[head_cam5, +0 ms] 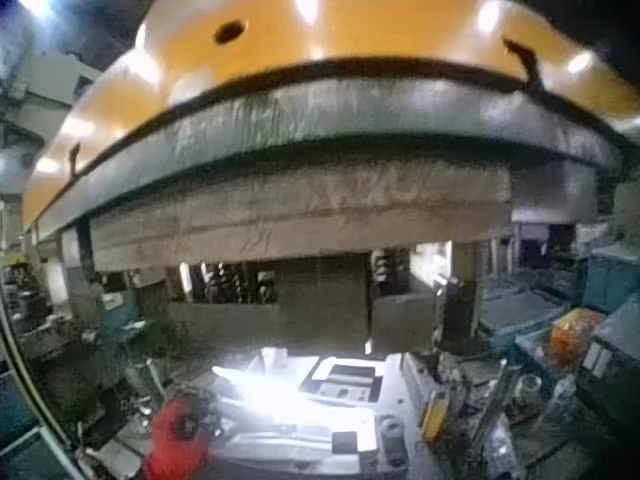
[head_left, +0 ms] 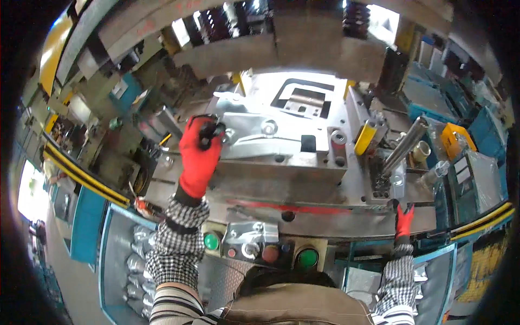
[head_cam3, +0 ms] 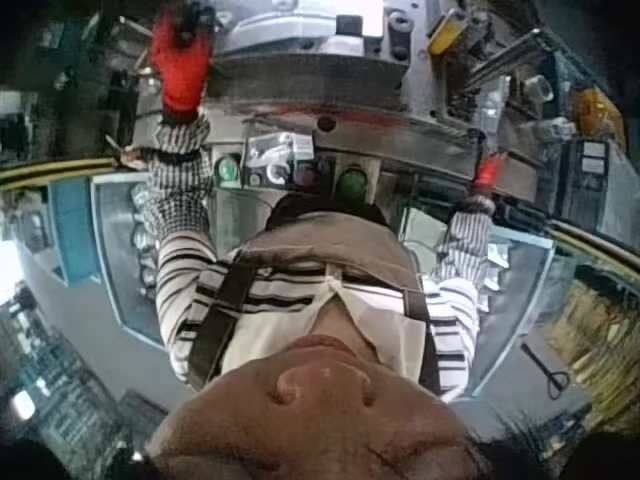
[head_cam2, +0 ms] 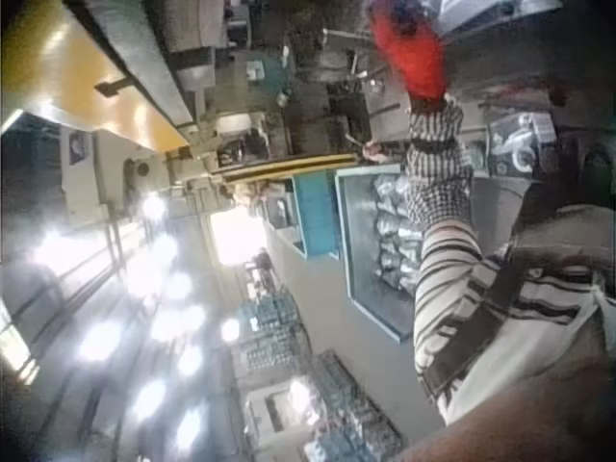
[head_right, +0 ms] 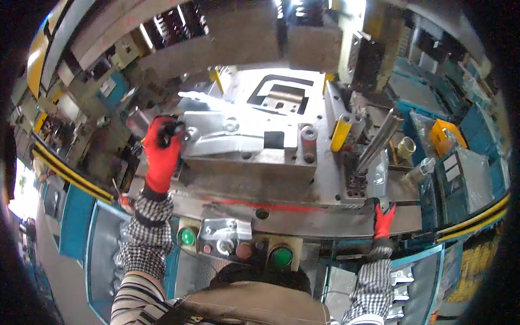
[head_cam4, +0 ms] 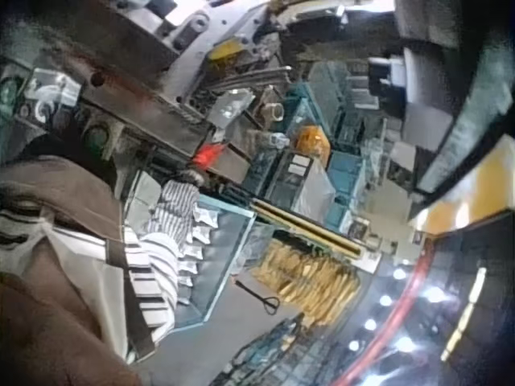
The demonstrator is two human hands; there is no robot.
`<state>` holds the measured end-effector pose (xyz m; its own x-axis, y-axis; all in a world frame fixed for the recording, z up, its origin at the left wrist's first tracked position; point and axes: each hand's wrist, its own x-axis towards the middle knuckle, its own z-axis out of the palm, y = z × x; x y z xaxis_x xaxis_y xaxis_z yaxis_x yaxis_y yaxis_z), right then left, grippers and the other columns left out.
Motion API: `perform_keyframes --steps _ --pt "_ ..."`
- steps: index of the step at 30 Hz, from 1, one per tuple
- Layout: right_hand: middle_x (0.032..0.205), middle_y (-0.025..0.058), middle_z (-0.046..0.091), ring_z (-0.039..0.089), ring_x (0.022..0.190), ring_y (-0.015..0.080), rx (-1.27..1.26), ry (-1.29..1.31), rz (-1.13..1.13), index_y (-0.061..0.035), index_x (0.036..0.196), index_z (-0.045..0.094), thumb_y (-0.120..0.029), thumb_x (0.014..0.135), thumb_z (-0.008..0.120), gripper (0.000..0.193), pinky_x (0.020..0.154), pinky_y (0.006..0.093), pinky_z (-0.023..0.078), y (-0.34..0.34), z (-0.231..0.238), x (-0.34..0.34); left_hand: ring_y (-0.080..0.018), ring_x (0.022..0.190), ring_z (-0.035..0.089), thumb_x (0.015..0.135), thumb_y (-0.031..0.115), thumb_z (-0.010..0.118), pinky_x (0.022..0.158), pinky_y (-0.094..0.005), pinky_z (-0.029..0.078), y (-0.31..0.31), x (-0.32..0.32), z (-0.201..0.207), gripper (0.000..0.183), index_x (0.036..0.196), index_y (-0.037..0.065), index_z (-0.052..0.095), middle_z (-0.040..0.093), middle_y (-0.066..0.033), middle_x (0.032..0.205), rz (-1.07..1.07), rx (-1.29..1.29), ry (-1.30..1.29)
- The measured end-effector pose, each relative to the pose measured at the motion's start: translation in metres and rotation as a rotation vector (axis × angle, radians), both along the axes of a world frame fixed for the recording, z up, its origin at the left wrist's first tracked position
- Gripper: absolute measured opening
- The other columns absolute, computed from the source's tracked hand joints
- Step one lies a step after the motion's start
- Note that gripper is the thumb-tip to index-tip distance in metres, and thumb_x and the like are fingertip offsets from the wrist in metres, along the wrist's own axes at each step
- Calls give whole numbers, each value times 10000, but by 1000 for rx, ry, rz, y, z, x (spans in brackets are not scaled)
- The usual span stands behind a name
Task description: Operating an industrial metal stamping press to shape metal components and organizing the finished parts into a storage bin.
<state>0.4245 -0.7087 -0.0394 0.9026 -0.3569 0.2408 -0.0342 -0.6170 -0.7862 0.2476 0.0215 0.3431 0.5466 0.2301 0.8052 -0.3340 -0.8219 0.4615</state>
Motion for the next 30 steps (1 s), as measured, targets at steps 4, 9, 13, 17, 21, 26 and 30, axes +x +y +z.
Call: perform_keyframes --steps 4,9,13,17,21,26,30 --pt "1343 228 570 546 1233 328 184 324 148 79 1462 446 -471 879 797 875 1046 423 429 36 -6 52 -268 949 669 749 -95 649 856 -371 540 5 -115 -69 376 1104 26 637 650 -135 1057 1 -248 149" --pt "807 24 678 601 676 173 21 270 170 -12 1011 722 -540 885 774 545 654 367 488 -12 -44 115 -366 957 674 766 -45 697 837 -410 545 -41 -176 -169 358 1111 22 631 648 -173 1074 -94 -325 513" --pt "720 -3 650 550 629 140 149 429 176 -42 936 742 -445 878 798 411 592 365 446 -57 -41 159 -418 987 655 795 -21 705 845 -435 539 -54 -177 -241 355 1136 20 620 633 -197 1111 -69 -252 493" --pt "868 77 730 640 739 150 -186 228 63 22 1147 717 -320 872 815 450 702 366 516 -68 -31 166 -421 1063 612 778 40 737 880 -471 515 -42 -173 -274 380 1140 42 621 623 -194 1146 115 -147 481" --pt "1158 152 691 664 932 207 6 32 70 60 1309 617 -305 897 786 576 832 358 530 -81 3 119 -421 1109 587 729 74 767 940 -497 486 -20 -185 -305 432 1134 43 617 603 -198 1211 357 -65 451" --pt "1285 147 650 651 1058 219 475 82 216 38 1368 582 -260 962 701 518 902 364 529 -67 44 -40 -380 1135 589 727 67 819 955 -438 503 -4 -214 -327 606 1269 20 552 564 -195 1288 430 -324 485" --pt "1270 134 638 619 1122 228 500 93 365 9 1362 589 -205 1024 602 401 934 372 526 -48 83 -165 -266 1175 598 831 43 783 1011 -388 492 12 -215 -358 703 1459 15 468 589 -154 1337 163 -674 537"
